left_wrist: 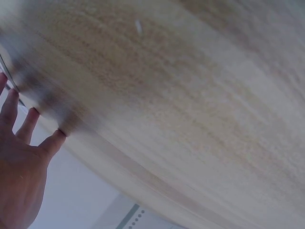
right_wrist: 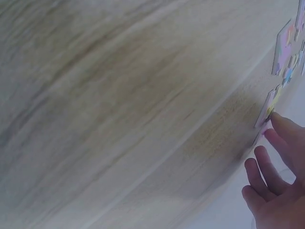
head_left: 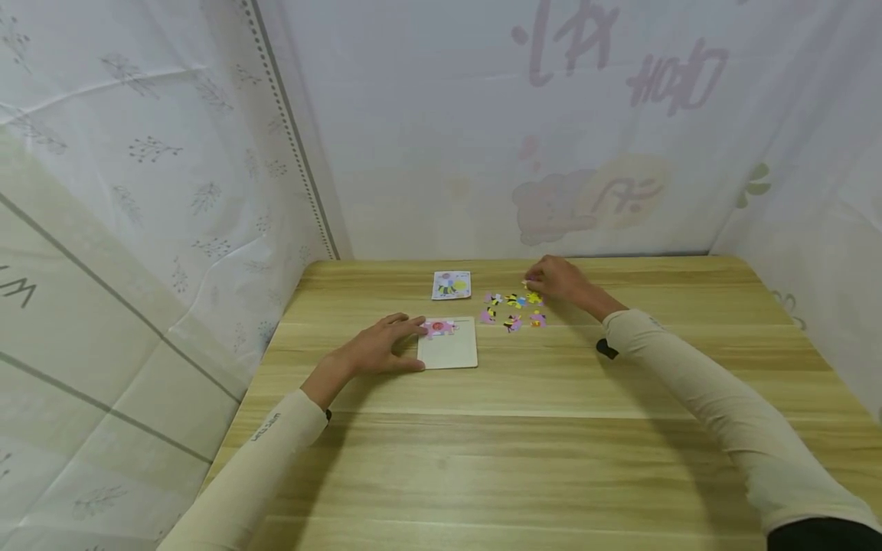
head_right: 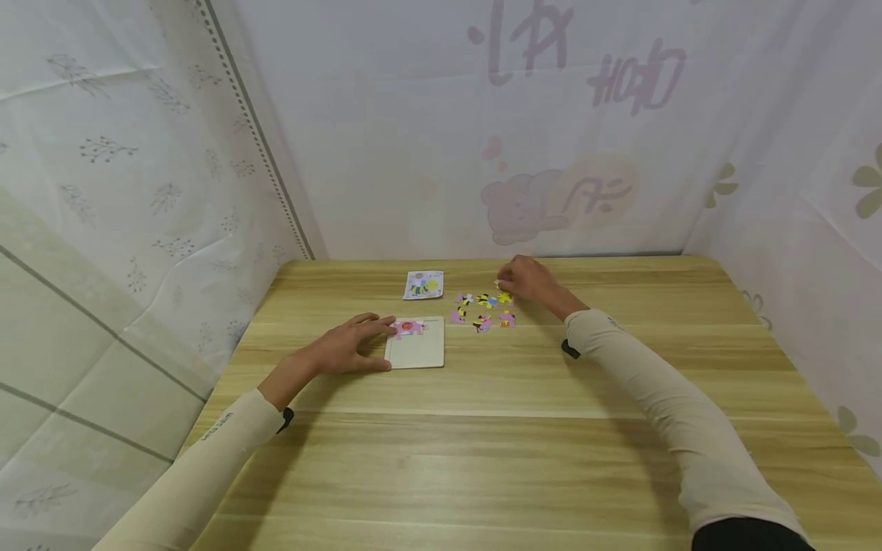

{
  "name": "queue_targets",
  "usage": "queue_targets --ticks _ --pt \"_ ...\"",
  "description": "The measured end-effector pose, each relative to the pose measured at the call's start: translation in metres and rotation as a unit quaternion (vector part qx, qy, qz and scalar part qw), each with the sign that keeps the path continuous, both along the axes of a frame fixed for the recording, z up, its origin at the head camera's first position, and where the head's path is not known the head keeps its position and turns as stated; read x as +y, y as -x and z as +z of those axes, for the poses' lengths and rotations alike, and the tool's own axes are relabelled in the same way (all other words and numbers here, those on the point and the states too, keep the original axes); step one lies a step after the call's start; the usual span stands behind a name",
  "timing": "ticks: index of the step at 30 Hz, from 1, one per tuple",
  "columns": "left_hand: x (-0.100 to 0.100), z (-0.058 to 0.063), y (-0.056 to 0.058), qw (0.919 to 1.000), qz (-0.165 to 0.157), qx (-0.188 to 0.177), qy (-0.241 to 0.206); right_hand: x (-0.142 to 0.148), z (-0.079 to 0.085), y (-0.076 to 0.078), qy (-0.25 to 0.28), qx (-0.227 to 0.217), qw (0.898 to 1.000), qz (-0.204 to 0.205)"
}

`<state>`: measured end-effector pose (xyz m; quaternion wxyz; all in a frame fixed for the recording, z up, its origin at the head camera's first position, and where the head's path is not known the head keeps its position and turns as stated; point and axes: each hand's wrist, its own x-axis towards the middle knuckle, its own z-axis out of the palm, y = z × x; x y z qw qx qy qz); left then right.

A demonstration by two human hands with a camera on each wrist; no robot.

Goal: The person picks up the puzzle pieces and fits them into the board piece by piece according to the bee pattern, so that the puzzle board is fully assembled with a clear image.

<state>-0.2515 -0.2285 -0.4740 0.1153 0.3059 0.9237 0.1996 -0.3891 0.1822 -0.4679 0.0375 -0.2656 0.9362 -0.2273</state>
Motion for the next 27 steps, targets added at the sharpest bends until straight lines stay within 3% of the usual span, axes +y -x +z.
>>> queue_targets --ticks 11,27 --pt "0.002 0.001 0.002 1.0000 -0.003 0.003 0.006 0.004 0.001 0.004 -0.003 -0.010 1.000 0.019" --pt "0.000 -0.001 0.003 0.9999 0.003 -0.006 0.015 -0.002 -0.001 -0.008 0.004 0.082 0.993 0.084"
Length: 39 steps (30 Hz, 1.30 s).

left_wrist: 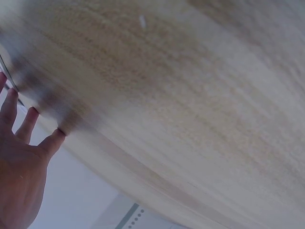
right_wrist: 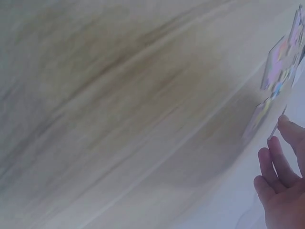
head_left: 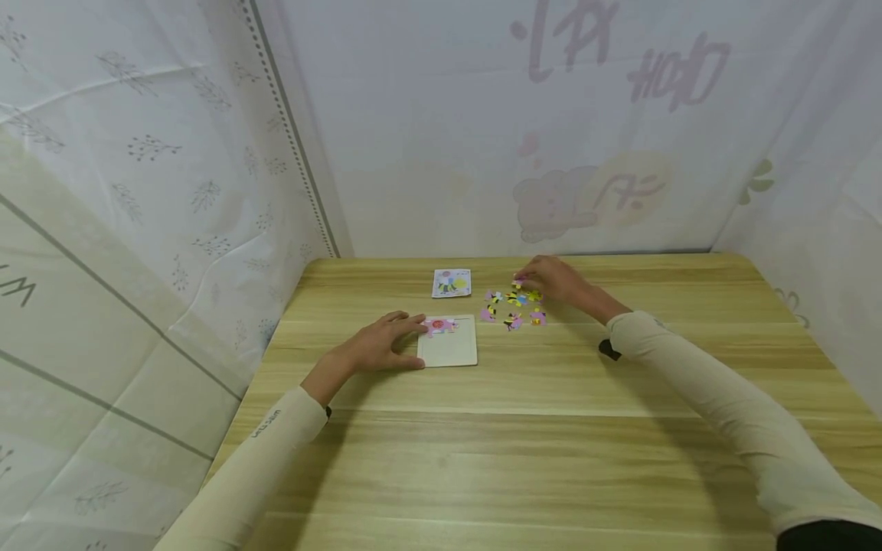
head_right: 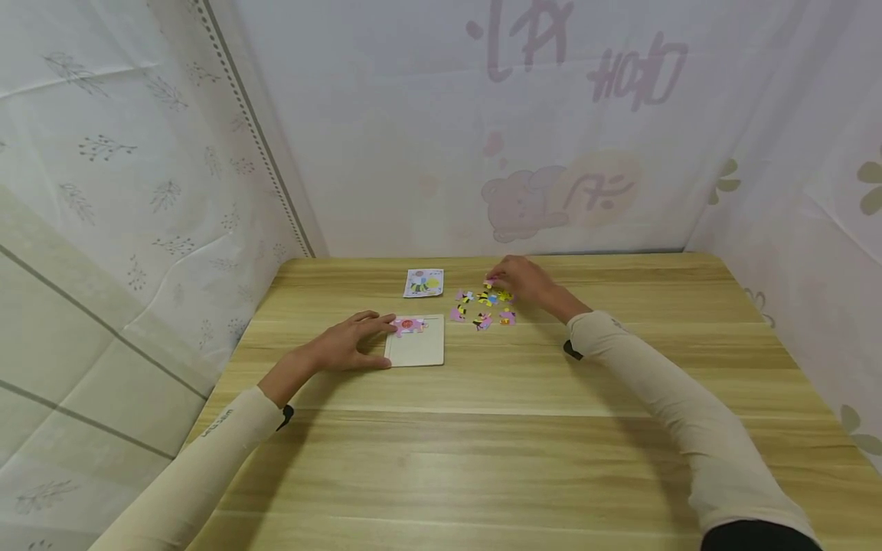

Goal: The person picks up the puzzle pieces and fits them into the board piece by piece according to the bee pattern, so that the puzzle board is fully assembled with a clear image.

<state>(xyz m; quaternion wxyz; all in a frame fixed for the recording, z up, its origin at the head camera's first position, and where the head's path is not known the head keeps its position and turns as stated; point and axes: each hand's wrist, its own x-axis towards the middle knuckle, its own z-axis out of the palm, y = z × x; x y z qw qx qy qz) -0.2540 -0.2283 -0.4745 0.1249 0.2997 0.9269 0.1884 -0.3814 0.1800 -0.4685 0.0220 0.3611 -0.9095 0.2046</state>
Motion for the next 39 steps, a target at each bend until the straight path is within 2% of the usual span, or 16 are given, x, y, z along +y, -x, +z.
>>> queue_targets --ticks 9,16,26,39 --pt "0.000 -0.001 0.000 1.0000 0.003 -0.001 -0.001 -0.015 0.004 -0.014 -0.007 0.015 1.000 0.010" --pt "0.000 0.001 -0.001 1.0000 -0.003 0.004 -0.004 -0.025 0.006 -0.024 -0.001 0.054 0.998 0.032" --pt "0.000 0.001 -0.002 1.0000 -0.003 0.003 -0.006 -0.041 0.006 -0.036 0.007 0.028 0.999 0.028" --pt "0.000 -0.001 -0.001 1.0000 -0.002 0.005 -0.005 -0.059 0.001 -0.050 0.046 0.048 0.994 0.088"
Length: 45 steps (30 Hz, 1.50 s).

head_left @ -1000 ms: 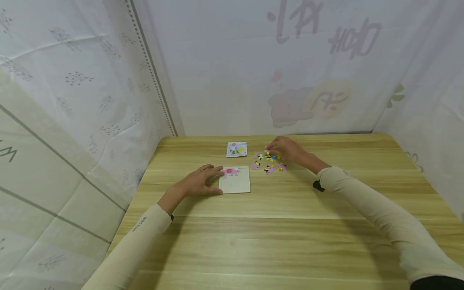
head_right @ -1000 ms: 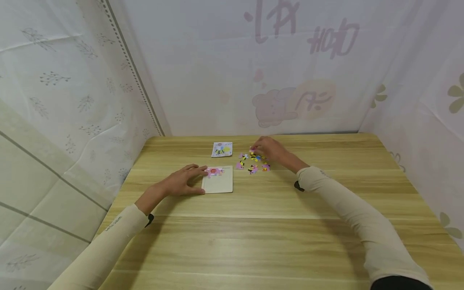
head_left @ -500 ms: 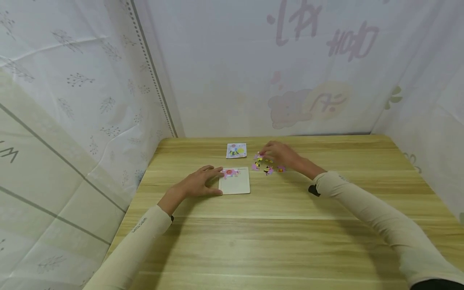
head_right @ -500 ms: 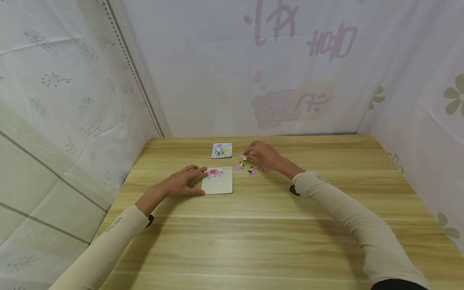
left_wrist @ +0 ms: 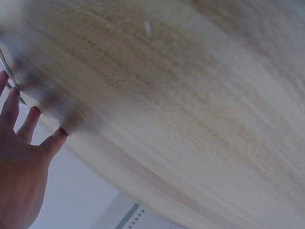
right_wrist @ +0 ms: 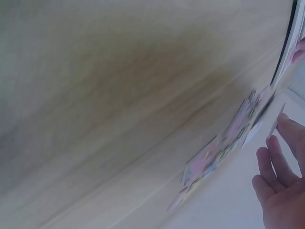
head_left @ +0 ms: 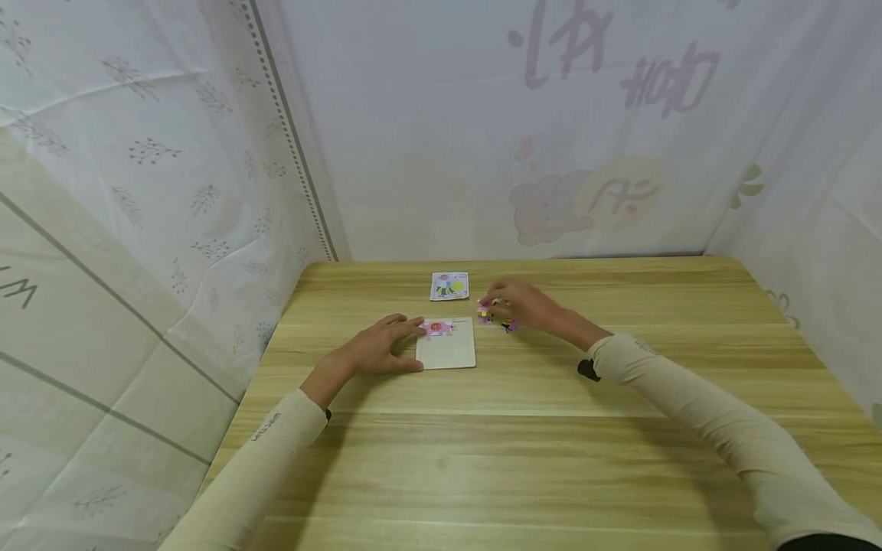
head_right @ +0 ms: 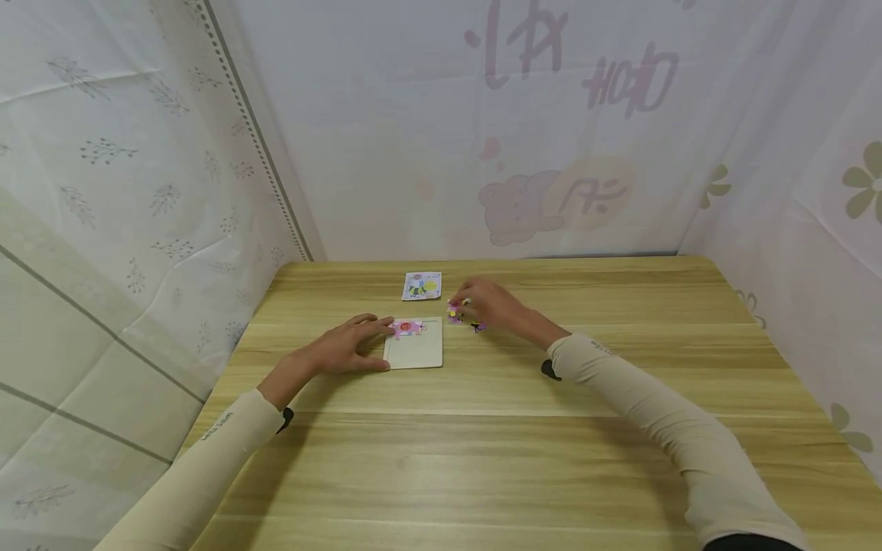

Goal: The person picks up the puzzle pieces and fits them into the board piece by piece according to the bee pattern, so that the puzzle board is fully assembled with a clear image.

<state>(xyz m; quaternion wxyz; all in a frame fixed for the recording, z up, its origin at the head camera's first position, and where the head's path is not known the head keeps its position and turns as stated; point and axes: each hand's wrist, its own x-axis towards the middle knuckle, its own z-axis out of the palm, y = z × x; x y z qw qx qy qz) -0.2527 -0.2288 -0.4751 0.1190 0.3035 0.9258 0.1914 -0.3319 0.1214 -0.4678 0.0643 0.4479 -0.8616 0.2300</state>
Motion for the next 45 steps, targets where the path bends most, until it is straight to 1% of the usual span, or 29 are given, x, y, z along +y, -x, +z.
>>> queue_targets --ticks 2,5,7,10,13,18,25,28,34,45 --pt "0.000 0.000 0.000 1.0000 0.000 0.000 0.001 -0.003 0.000 -0.003 -0.011 -0.001 1.000 -0.003" --pt "0.000 0.000 0.000 1.0000 0.001 0.001 0.001 -0.009 -0.001 -0.007 -0.028 -0.014 0.999 -0.015" --pt "0.000 0.000 0.000 1.0000 0.002 0.000 0.002 -0.012 -0.001 -0.009 -0.033 -0.026 0.999 -0.015" --pt "-0.001 0.000 0.000 1.0000 0.001 0.000 0.001 -0.017 -0.003 -0.014 -0.022 -0.045 0.999 -0.004" --pt "-0.001 0.000 0.000 1.0000 0.001 0.000 0.000 -0.021 -0.004 -0.017 -0.017 -0.054 0.998 0.003" --pt "-0.001 -0.001 0.000 1.0000 0.002 -0.002 -0.001 -0.029 -0.007 -0.019 -0.030 -0.048 0.998 0.010" --pt "-0.001 -0.001 0.000 1.0000 0.000 -0.003 0.001 -0.037 -0.010 -0.021 -0.050 -0.056 0.997 0.010" --pt "-0.002 -0.001 0.001 1.0000 0.001 -0.003 0.003 -0.040 -0.011 -0.022 -0.061 -0.047 0.997 0.006" --pt "-0.001 -0.002 0.002 1.0000 0.005 -0.005 0.003 -0.044 -0.009 -0.026 -0.073 -0.045 0.996 0.006" --pt "0.000 0.000 0.001 1.0000 0.003 -0.001 -0.003 -0.047 -0.010 -0.025 -0.085 -0.027 0.996 0.005"
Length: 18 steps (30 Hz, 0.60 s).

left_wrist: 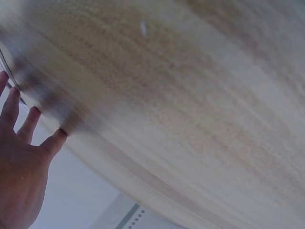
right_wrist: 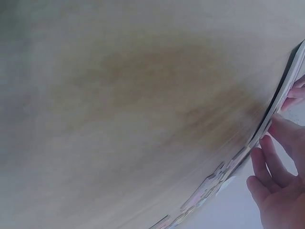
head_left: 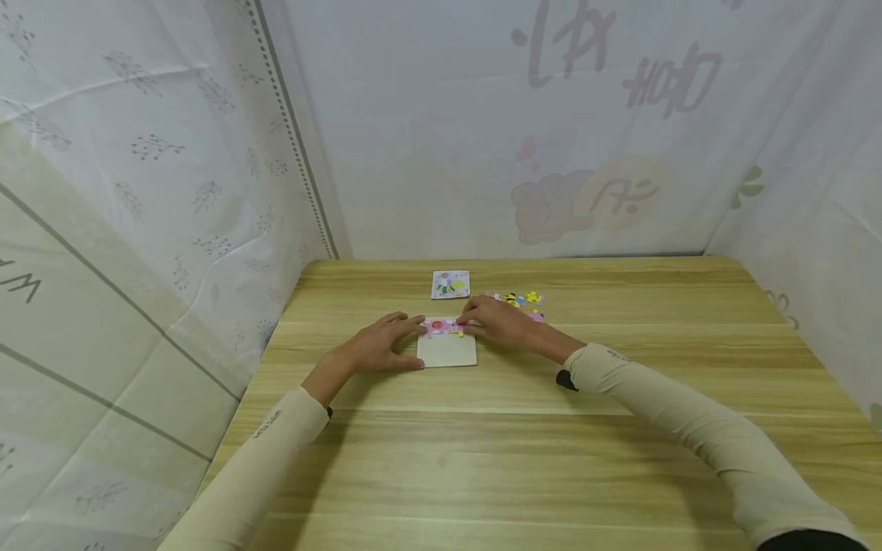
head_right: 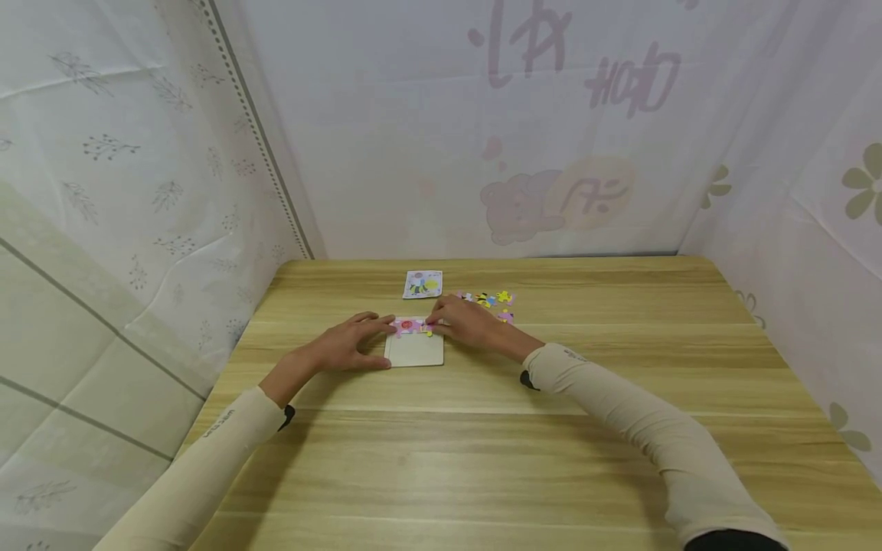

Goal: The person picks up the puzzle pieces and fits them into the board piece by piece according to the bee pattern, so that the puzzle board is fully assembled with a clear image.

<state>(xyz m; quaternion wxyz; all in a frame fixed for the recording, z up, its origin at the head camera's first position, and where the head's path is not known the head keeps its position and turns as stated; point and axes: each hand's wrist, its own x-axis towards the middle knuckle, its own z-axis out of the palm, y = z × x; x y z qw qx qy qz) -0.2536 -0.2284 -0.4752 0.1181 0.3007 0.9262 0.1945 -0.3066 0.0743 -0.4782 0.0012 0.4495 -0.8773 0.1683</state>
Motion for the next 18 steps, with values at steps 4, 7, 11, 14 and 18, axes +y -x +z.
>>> queue_targets --ticks 4,7,11,14,18 --pt "0.000 0.000 0.000 1.0000 0.000 -0.003 -0.001 -0.002 0.000 0.000 -0.004 0.005 1.000 -0.001" --pt "0.000 0.000 0.000 1.0000 0.001 -0.004 -0.001 -0.002 0.000 0.000 -0.006 0.007 1.000 -0.003" --pt "0.000 0.001 0.000 1.0000 0.000 -0.004 0.000 -0.001 -0.001 0.001 -0.006 0.010 1.000 0.001" --pt "-0.001 0.001 0.000 1.0000 -0.001 -0.004 -0.002 0.002 0.000 0.003 0.001 -0.001 1.000 0.003" --pt "-0.001 0.000 0.000 1.0000 0.000 -0.004 0.000 0.011 0.003 0.006 0.028 -0.023 0.999 -0.010"
